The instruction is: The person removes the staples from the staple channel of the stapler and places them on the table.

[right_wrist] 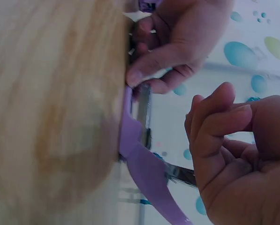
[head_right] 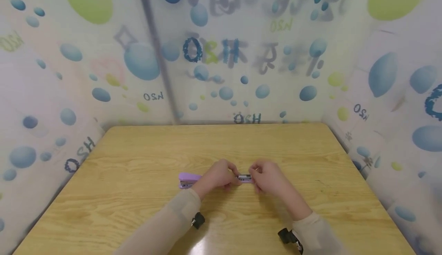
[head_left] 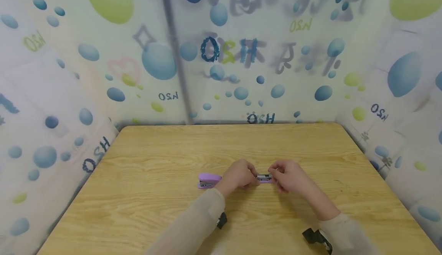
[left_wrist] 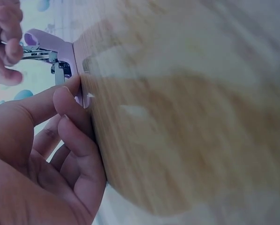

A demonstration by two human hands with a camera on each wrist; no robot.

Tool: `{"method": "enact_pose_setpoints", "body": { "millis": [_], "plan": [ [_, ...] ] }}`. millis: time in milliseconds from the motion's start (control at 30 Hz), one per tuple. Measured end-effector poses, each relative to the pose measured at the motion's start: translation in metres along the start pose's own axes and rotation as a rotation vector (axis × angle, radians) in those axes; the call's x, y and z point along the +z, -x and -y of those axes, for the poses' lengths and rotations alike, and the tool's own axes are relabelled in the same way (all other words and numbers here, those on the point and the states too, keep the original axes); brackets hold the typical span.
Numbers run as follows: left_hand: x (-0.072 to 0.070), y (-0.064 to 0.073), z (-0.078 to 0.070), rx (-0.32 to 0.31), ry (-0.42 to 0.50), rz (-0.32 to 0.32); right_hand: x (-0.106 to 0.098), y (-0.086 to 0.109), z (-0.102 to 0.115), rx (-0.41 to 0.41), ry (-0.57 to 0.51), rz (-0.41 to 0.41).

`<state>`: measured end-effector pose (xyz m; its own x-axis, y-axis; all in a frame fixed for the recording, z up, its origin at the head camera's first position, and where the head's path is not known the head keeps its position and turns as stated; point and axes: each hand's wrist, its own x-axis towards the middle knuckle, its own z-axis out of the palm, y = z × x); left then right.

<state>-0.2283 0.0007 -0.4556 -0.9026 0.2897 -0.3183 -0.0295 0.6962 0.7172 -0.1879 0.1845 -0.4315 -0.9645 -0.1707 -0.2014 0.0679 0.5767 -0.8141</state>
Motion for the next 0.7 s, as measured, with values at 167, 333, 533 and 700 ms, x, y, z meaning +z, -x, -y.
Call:
{"method": "enact_pose_setpoints", "body": {
  "millis": [167, 333, 533, 700],
  "plan": [
    [-0.001, 0.000, -0.001, -0.004, -0.022, 0.004, 0.010, -0.002, -0.003, 0.015, 0.021, -0.012],
    [-0.001, 0.001, -0.003, -0.009, -0.017, 0.012, 0.015, -0.003, -0.006, 0.002, 0.057, 0.002],
    [-0.001, 0.000, -0.001, -0.012, -0.019, 0.008, 0.018, -0.004, -0.009, -0.009, 0.060, 0.026],
    [0.000, -0.001, 0.000, -0.018, -0.016, 0.006, 0.020, -0.005, -0.010, 0.011, 0.046, 0.038]
  ]
}}
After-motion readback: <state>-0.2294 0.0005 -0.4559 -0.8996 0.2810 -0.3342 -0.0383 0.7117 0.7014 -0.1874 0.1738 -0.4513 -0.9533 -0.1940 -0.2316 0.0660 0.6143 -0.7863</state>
